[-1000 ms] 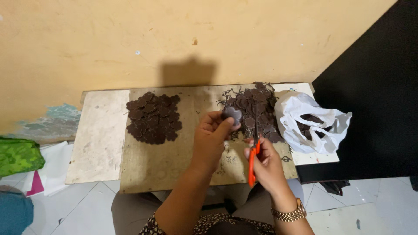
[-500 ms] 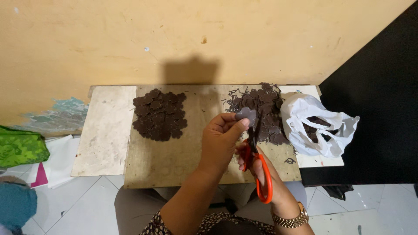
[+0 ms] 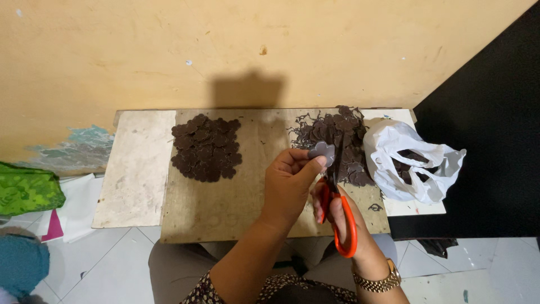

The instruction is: The person uses red-handled scissors to cut dark brown fabric into small, flower-shaped pieces. They pick up each piece, trim the edges, and place the finished shapes into a pile on the table. The process is repeated continuously throughout the clip.

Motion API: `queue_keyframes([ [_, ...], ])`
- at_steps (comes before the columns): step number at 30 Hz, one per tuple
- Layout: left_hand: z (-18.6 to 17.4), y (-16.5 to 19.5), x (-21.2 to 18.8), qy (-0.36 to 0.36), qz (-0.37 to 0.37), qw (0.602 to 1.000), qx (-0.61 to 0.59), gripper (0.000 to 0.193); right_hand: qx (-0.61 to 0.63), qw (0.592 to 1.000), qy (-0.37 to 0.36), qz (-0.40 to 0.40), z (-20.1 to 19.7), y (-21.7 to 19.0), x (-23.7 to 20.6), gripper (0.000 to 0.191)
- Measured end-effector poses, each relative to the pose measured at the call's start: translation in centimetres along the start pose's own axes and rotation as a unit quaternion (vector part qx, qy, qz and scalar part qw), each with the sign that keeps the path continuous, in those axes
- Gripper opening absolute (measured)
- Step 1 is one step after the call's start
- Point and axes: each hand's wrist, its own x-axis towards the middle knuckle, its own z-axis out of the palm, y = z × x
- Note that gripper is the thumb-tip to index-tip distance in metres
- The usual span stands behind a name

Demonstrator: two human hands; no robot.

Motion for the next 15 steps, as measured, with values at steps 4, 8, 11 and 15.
queue_keyframes([
  [4, 0.0, -0.1, 0.0, -0.003, -0.001, 1.0, 0.011, 0.016, -0.029, 1.0, 0.003, -0.001, 0.0, -0.6, -0.1, 0.073],
  [8, -0.1, 0.1, -0.2, 0.0, -0.034, 0.999, 0.016, 0.016, -0.043, 0.999, -0.021, -0.016, -0.2, -1.2, 0.3, 0.073],
  [11, -0.1, -0.1, -0.3, -0.006, -0.009, 1.0, 0.025, 0.015, -0.044, 0.999, -0.011, -0.003, -0.2, -1.4, 0.2, 0.072],
  [15, -0.1, -0.4, -0.1, -0.004, -0.001, 1.0, 0.011, 0.016, -0.032, 0.999, -0.032, -0.02, -0.2, -1.2, 0.2, 0.072],
])
